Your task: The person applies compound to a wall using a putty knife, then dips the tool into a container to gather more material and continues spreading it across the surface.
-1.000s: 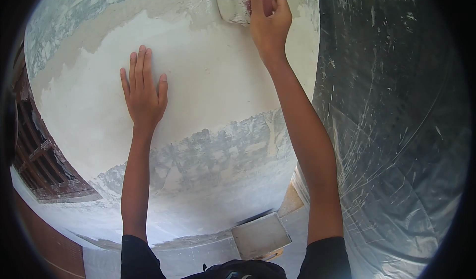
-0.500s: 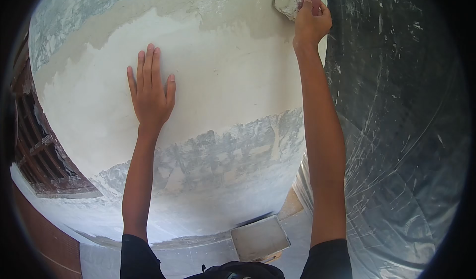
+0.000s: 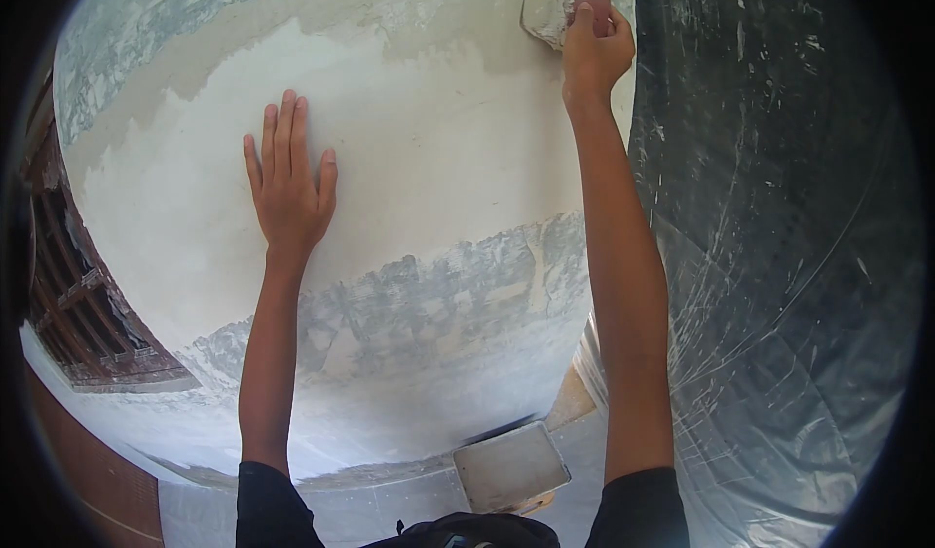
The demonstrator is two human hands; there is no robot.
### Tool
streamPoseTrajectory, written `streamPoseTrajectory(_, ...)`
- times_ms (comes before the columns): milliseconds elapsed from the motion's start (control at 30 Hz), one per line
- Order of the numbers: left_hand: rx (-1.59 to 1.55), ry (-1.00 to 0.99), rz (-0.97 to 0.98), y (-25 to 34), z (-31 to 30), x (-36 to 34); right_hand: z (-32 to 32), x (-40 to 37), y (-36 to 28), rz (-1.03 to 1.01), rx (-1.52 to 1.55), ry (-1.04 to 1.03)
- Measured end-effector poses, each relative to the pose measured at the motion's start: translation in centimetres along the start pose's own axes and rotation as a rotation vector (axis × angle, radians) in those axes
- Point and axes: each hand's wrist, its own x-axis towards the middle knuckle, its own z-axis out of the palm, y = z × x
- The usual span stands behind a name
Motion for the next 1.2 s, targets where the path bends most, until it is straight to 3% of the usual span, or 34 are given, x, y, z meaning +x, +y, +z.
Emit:
streamPoseTrajectory(133, 0.019, -0.010, -0.012, 0.3, 0.0, 0.0, -1.1, -0.6, -1.3, 0.075, 0.114, 0.118)
streamPoseTrajectory(367, 0.003, -0.002, 0.000, 0.0, 0.0, -0.1, 4.6, -8.5, -3.7, -0.166, 0.045, -0.408)
streamPoseTrajectory(467, 0.014, 0.026, -0.001, 0.0, -0.2, 0.0, 4.6, -7.9, -2.8, -0.274, -0.170, -0.355)
streamPoseTrajectory(600, 0.025, 0.016, -0.008, 0.1, -0.2, 0.0, 0.9, -4.3, -2.7, -0.043, -0.057, -0.107)
streamPoseTrajectory(700, 0.028, 0.006, -0.008, 0.2, 0.0, -0.2, -1.6, -0.4, -0.2, -0.104, -0.129, 0.132)
streamPoseTrajectory(833, 0.034, -0.001, -0.001, 0.3, 0.1, -0.1, -1.8, -1.7, -2.0, 0.062, 0.142, 0.131)
streamPoseTrajectory(1000, 0.023, 0.011, -0.003, 0.1, -0.1, -0.1, 3.0, -7.1, -3.3, -0.128, 0.080, -0.324)
streamPoseTrajectory(1133, 0.027, 0.012, -0.008, 0.1, -0.3, -0.1, 3.0, -7.0, -3.1, -0.191, -0.074, -0.352)
streamPoseTrajectory(1200, 0.017, 0.003, -0.009, 0.1, -0.1, -0.2, 1.3, -5.3, -2.9, 0.087, -0.001, -0.180)
